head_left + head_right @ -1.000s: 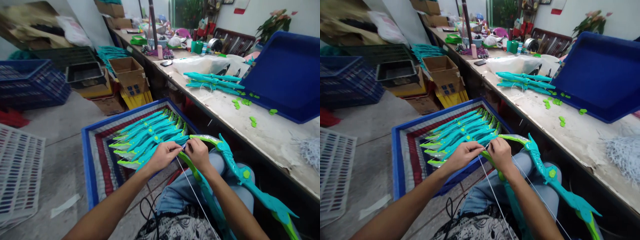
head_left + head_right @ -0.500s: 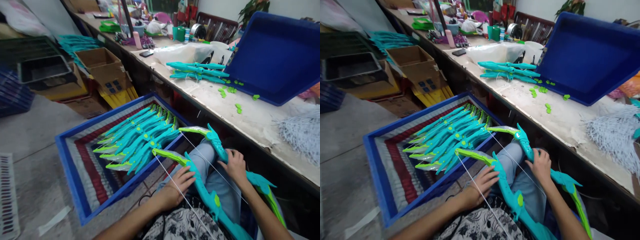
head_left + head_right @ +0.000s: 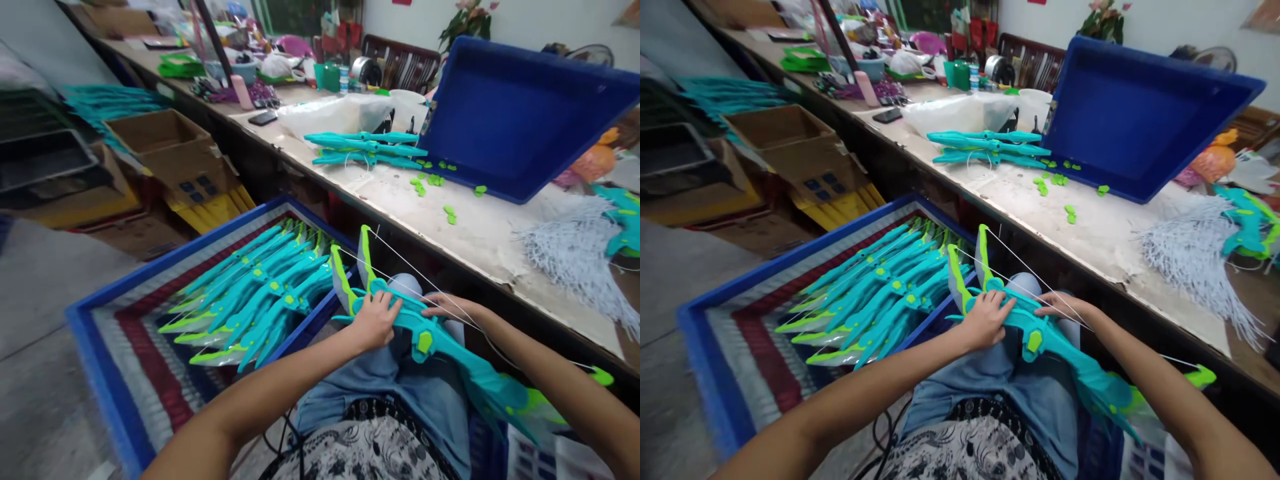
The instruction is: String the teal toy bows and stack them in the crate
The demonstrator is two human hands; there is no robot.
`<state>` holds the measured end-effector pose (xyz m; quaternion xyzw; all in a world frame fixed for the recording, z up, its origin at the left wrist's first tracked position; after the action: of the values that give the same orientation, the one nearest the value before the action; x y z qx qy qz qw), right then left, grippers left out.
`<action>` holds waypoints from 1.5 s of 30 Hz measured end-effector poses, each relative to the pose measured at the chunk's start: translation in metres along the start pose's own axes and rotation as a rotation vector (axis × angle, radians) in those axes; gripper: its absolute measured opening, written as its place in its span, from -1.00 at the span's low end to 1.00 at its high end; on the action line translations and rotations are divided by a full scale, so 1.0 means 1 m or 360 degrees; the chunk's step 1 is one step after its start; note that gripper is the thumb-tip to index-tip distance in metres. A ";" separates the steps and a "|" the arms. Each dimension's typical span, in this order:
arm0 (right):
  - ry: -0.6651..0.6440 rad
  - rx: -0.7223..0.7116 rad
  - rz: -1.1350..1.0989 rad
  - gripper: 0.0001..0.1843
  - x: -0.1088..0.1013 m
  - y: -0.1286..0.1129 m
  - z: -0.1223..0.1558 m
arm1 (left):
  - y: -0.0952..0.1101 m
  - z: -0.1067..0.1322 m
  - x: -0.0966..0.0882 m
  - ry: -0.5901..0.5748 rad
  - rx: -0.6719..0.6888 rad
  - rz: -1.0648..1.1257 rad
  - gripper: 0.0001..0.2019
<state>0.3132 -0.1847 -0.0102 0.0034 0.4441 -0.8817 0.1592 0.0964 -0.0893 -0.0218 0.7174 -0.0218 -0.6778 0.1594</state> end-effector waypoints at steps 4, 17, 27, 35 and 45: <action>-0.0064 0.0022 -0.0096 -0.35 -0.007 0.007 -0.015 | -0.004 -0.021 0.010 0.0029 0.0095 -0.0111 -0.31; 0.1001 0.0180 -0.0062 -0.33 -0.029 0.013 -0.006 | -0.030 -0.038 0.007 0.0013 0.0043 -0.0070 -0.73; 0.1949 -0.0136 0.0793 -0.39 -0.040 -0.062 0.037 | -0.200 0.190 -0.060 0.0055 -0.1472 -0.0202 -0.50; 0.1248 -0.0724 0.1056 -0.53 0.005 -0.066 -0.080 | -0.368 0.234 -0.046 -0.0042 -0.2349 0.0060 -0.54; 0.0831 -0.0356 0.1014 -0.57 -0.003 -0.002 -0.102 | -0.471 0.207 0.022 -0.0232 -0.2364 0.0243 -0.51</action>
<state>0.3013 -0.1028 -0.0701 0.3463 0.5390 -0.7044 0.3054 -0.1922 0.3109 -0.1713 0.3708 0.3812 -0.5471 0.6464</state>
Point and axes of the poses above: each hand's wrist, its own z-axis away from the middle knuckle, its own x-axis out of the palm, y = z × x, the point moved 1 cm from there along -z, towards the middle knuckle, and after that the axes turned 1 degree about z, right-handed, at the moved point
